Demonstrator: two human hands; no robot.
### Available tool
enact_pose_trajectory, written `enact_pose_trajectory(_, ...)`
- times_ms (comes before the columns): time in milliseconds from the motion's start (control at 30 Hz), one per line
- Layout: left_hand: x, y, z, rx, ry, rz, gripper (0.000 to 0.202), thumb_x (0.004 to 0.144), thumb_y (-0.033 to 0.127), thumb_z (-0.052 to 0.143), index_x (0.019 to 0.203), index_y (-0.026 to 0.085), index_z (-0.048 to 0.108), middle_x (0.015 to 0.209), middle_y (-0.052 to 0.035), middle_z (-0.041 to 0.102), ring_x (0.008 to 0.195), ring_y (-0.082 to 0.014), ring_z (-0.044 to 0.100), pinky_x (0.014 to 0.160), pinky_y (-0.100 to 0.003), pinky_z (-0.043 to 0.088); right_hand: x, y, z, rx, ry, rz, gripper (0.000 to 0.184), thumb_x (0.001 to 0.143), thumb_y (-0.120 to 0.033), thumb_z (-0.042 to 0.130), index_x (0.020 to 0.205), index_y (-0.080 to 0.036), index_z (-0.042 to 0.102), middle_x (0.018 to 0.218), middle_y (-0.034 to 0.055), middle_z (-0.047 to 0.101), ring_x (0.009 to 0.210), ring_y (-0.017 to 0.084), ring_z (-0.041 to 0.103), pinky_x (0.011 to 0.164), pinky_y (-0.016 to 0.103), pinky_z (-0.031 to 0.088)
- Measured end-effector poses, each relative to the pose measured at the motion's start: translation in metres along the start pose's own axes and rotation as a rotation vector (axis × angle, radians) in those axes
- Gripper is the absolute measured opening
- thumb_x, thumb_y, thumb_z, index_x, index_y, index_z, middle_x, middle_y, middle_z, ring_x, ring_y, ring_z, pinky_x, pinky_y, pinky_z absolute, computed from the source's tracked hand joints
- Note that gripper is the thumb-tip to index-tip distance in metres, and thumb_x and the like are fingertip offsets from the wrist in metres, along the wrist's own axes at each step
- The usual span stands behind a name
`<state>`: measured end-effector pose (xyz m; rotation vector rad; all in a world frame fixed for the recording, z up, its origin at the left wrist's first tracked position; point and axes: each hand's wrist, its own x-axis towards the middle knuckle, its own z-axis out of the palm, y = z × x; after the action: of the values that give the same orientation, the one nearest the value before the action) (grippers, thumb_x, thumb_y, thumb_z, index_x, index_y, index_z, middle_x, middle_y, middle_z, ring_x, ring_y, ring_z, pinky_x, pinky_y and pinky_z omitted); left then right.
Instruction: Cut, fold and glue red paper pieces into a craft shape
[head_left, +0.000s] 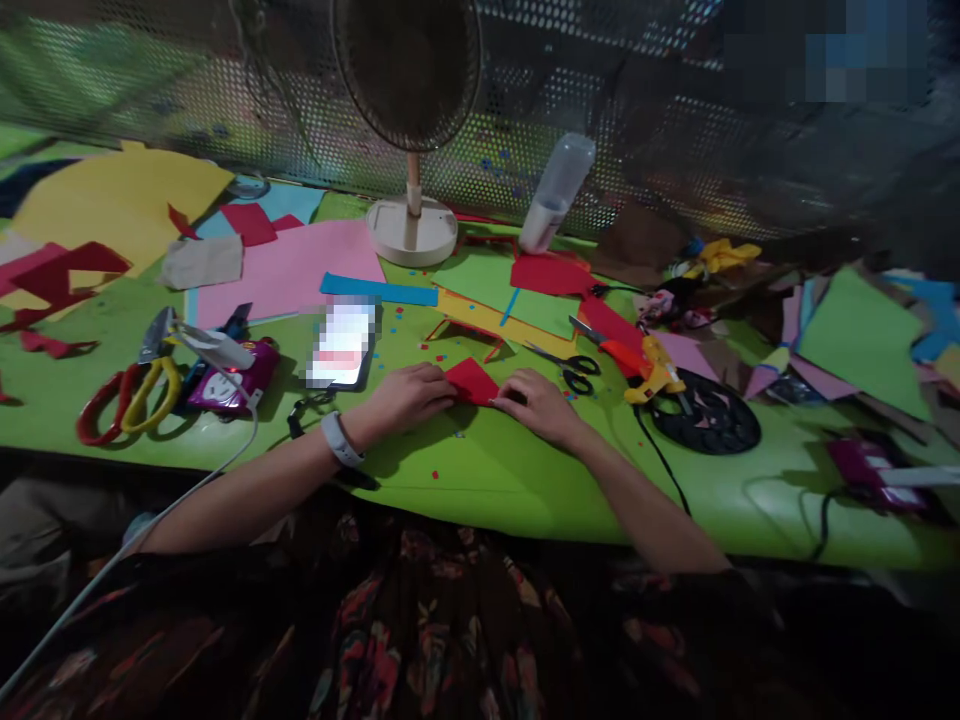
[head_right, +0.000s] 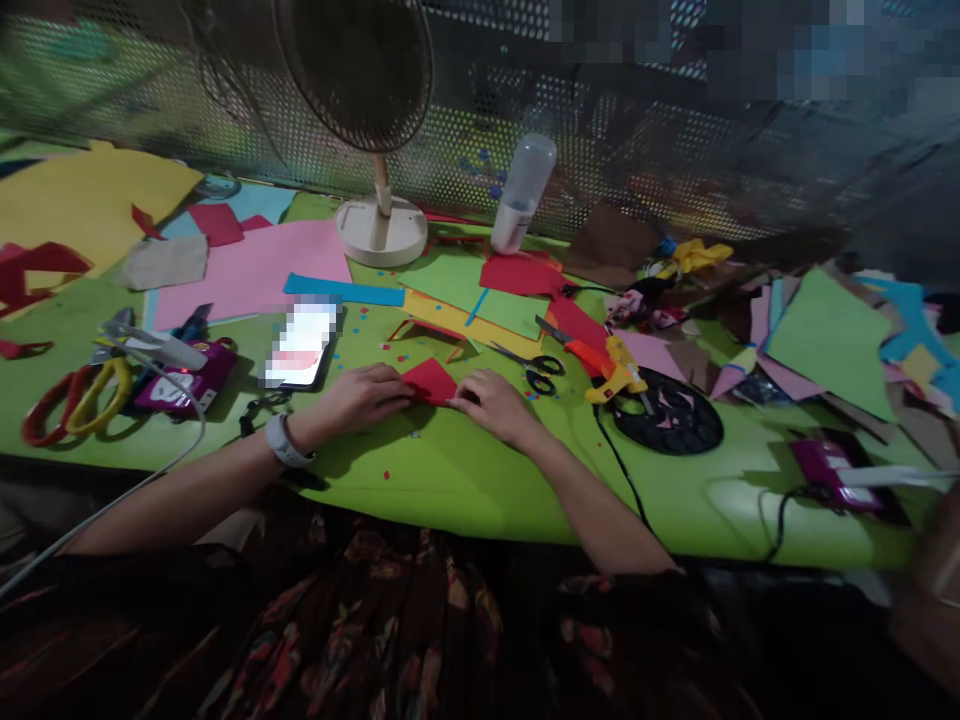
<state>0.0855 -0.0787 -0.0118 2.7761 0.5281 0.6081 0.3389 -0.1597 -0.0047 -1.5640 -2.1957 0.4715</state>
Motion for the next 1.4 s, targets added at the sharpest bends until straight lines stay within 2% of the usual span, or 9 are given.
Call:
enact_pose_trajectory(567, 0.004, -0.009, -0.003, -0.182, -0.065, -0.14, 0.021, 0.09, 0.035, 0.055, 0.086, 0.018, 0.068, 0.084, -0.0044, 0.065, 0.078, -0.0151, 0.06, 0.07, -0.028, 0.048, 0.001, -0.004, 0.006, -0.107, 0.016, 0.02, 0.025, 0.089, -0.041, 0.06, 0.079, -0.019, 0.06, 0.079, 0.0052, 0.063, 0.08, 0.021, 0.054, 0.073, 0.033, 0.039)
enact_pose_trajectory(633, 0.005, -0.008, -0.006, -0.157, 0.039, -0.129, 0.02, 0.089, 0.036, 0.058, 0.089, 0.018, 0.067, 0.088, -0.0055, 0.065, 0.08, -0.0155, 0.06, 0.07, -0.029, 0.049, 0.001, -0.004, 0.005, -0.123, 0.049, -0.003, 0.025, 0.089, -0.042, 0.059, 0.079, -0.019, 0.06, 0.079, 0.0054, 0.063, 0.08, 0.021, 0.054, 0.074, 0.034, 0.039)
enact_pose_trajectory(700, 0.006, -0.006, -0.011, -0.096, 0.26, -0.131, 0.02, 0.086, 0.037, 0.062, 0.089, 0.018, 0.065, 0.089, -0.0064, 0.065, 0.081, -0.0163, 0.06, 0.07, -0.03, 0.049, 0.0, -0.005, 0.003, -0.12, 0.114, -0.008, 0.027, 0.09, -0.043, 0.058, 0.079, -0.019, 0.06, 0.079, 0.0057, 0.062, 0.08, 0.022, 0.054, 0.074, 0.034, 0.038)
enact_pose_trajectory(800, 0.003, -0.004, -0.018, 0.0, 0.492, -0.057, 0.015, 0.085, 0.03, 0.064, 0.077, 0.018, 0.06, 0.071, -0.0015, 0.06, 0.067, -0.0132, 0.056, 0.061, -0.027, 0.046, -0.001, -0.006, 0.001, -0.082, 0.242, 0.011, 0.031, 0.091, -0.046, 0.054, 0.078, -0.019, 0.06, 0.078, 0.0055, 0.061, 0.079, 0.021, 0.054, 0.074, 0.034, 0.039)
enact_pose_trajectory(867, 0.0, -0.001, -0.02, 0.043, 0.467, 0.082, 0.012, 0.086, 0.025, 0.063, 0.076, 0.02, 0.059, 0.065, 0.0012, 0.059, 0.06, -0.0117, 0.054, 0.058, -0.026, 0.044, -0.001, -0.006, 0.0, -0.06, 0.291, 0.002, 0.032, 0.092, -0.046, 0.052, 0.077, -0.019, 0.06, 0.077, 0.0053, 0.061, 0.078, 0.02, 0.054, 0.074, 0.034, 0.039)
enact_pose_trajectory(933, -0.003, 0.003, -0.018, 0.116, 0.405, 0.186, 0.006, 0.085, 0.024, 0.064, 0.09, 0.022, 0.063, 0.077, -0.0009, 0.066, 0.071, -0.014, 0.059, 0.065, -0.028, 0.047, -0.002, -0.006, 0.001, -0.057, 0.287, -0.019, 0.032, 0.092, -0.046, 0.052, 0.077, -0.02, 0.06, 0.077, 0.0053, 0.061, 0.078, 0.021, 0.054, 0.074, 0.034, 0.039)
enact_pose_trajectory(1033, -0.003, 0.006, -0.013, 0.214, 0.294, 0.184, 0.035, 0.085, 0.026, 0.064, 0.119, 0.025, 0.06, 0.111, -0.0084, 0.068, 0.102, -0.0223, 0.06, 0.086, -0.038, 0.048, -0.002, -0.008, 0.002, -0.042, 0.227, -0.032, 0.031, 0.091, -0.047, 0.054, 0.077, -0.02, 0.061, 0.076, 0.0056, 0.061, 0.078, 0.021, 0.054, 0.072, 0.034, 0.04)
enact_pose_trajectory(1133, 0.0, 0.003, -0.011, 0.179, 0.134, 0.146, 0.04, 0.088, 0.023, 0.06, 0.128, 0.025, 0.057, 0.123, -0.0101, 0.064, 0.114, -0.0244, 0.056, 0.099, -0.044, 0.042, -0.002, -0.01, 0.002, 0.02, 0.181, -0.016, 0.03, 0.091, -0.047, 0.054, 0.079, -0.021, 0.061, 0.078, 0.0053, 0.061, 0.08, 0.021, 0.055, 0.073, 0.035, 0.043)
enact_pose_trajectory(1400, -0.001, 0.0, -0.011, 0.153, 0.074, 0.148, 0.025, 0.092, 0.018, 0.051, 0.112, 0.02, 0.066, 0.103, -0.0074, 0.073, 0.092, -0.0196, 0.065, 0.08, -0.034, 0.05, -0.002, -0.014, 0.005, -0.051, 0.153, -0.082, 0.031, 0.088, -0.049, 0.058, 0.094, -0.019, 0.065, 0.091, 0.0089, 0.066, 0.09, 0.024, 0.057, 0.083, 0.038, 0.043)
